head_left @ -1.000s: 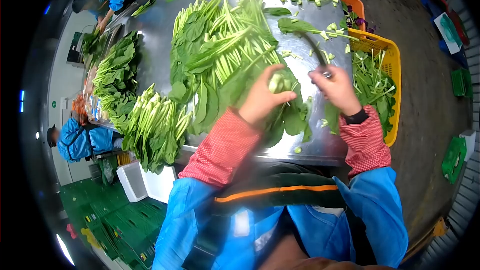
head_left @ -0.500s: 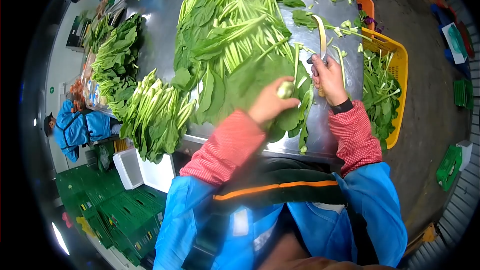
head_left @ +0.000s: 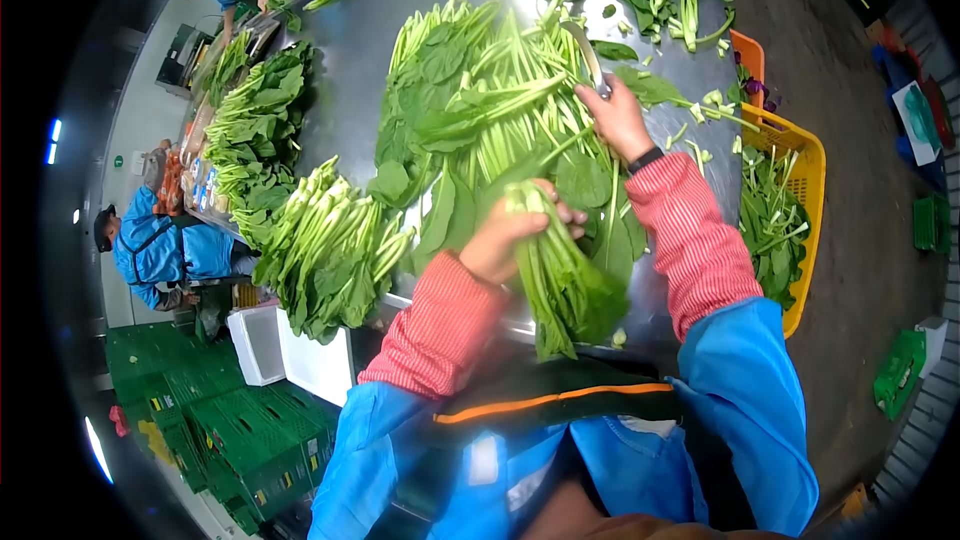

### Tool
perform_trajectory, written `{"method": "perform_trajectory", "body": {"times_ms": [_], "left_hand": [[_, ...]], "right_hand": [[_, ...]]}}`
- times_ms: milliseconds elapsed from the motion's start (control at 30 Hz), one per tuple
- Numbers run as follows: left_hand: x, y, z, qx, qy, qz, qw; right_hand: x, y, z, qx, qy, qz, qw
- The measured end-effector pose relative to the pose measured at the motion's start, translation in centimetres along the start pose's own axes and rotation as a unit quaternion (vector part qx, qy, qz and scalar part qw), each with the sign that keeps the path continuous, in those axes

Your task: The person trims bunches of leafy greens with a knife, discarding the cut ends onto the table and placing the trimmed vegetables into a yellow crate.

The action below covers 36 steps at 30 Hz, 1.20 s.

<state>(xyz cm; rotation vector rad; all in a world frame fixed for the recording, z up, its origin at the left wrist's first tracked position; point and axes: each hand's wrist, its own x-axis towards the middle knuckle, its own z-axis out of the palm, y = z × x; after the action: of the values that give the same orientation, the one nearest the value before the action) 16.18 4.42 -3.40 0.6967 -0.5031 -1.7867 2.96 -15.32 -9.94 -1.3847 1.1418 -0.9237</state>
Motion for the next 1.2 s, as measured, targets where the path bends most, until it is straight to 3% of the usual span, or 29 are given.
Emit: {"method": "perform_trajectory", "body": {"times_ms": [33, 200, 333, 367, 433, 500, 567, 600, 633, 700, 767, 833, 900, 933, 1033, 1167, 1200], "left_hand": [[-0.3, 0.5, -0.1, 0.010, -0.005, 0.002, 1.000], [-2.0, 2.6, -2.1, 0.106, 0.058, 0.039, 0.992], [-2.6, 5.4, -1.7, 0.336, 0.201, 0.078, 0.917], [-2.3, 5.8, -1.8, 0.373, 0.210, 0.092, 0.899], [-1.4, 6.3, -1.1, 0.446, 0.183, 0.161, 0.861], [-0.8, 6.9, 1.1, 0.495, 0.148, 0.169, 0.839], [0.3, 6.2, 3.4, 0.561, 0.115, 0.216, 0.791], [0.8, 5.7, 4.4, 0.564, 0.104, 0.161, 0.804], [1.7, 4.9, 4.7, 0.601, 0.080, 0.176, 0.775], [2.8, 3.4, 5.5, 0.589, 0.049, 0.102, 0.800], [3.3, 2.0, 5.6, 0.500, 0.059, 0.020, 0.864], [3.2, 1.2, 6.7, 0.367, 0.071, -0.057, 0.926], [3.3, 0.9, 6.8, 0.337, 0.049, -0.077, 0.937], [3.3, 0.9, 6.8, 0.336, 0.037, -0.087, 0.937], [3.0, 0.6, 7.4, 0.314, 0.027, -0.120, 0.941], [2.9, 0.2, 7.4, 0.289, 0.034, -0.120, 0.949], [2.9, -0.1, 7.2, 0.286, 0.032, -0.125, 0.950]], "right_hand": [[1.8, 0.0, 0.8, 0.041, -0.034, 0.095, 0.994], [5.9, 3.6, 4.4, -0.039, -0.023, 0.016, 0.999], [1.5, 0.6, 2.7, -0.062, -0.019, -0.120, 0.991], [-0.2, -1.5, 1.7, -0.055, -0.013, -0.108, 0.992], [-1.5, -3.9, -0.2, -0.031, 0.005, -0.144, 0.989], [-3.4, -7.0, -2.7, -0.063, -0.009, -0.202, 0.977], [-5.0, -8.4, -4.5, -0.070, -0.054, -0.202, 0.975], [-6.1, -9.1, -5.1, -0.084, -0.068, -0.197, 0.974], [-7.1, -9.5, -5.6, -0.097, -0.082, -0.191, 0.973], [-8.5, -9.1, -6.3, -0.055, -0.094, -0.167, 0.980], [-9.4, -8.0, -7.3, -0.056, -0.079, -0.139, 0.986], [-10.9, -7.4, -8.4, -0.140, -0.024, -0.195, 0.970], [-12.8, -7.4, -9.7, -0.268, 0.034, -0.292, 0.917], [-13.5, -7.4, -10.3, -0.297, 0.014, -0.339, 0.893], [-14.1, -4.6, -11.6, -0.396, 0.006, -0.340, 0.853], [-13.7, 0.6, -13.8, -0.351, 0.047, -0.191, 0.915], [-13.9, 0.6, -13.9, -0.325, 0.056, -0.115, 0.937]]}}
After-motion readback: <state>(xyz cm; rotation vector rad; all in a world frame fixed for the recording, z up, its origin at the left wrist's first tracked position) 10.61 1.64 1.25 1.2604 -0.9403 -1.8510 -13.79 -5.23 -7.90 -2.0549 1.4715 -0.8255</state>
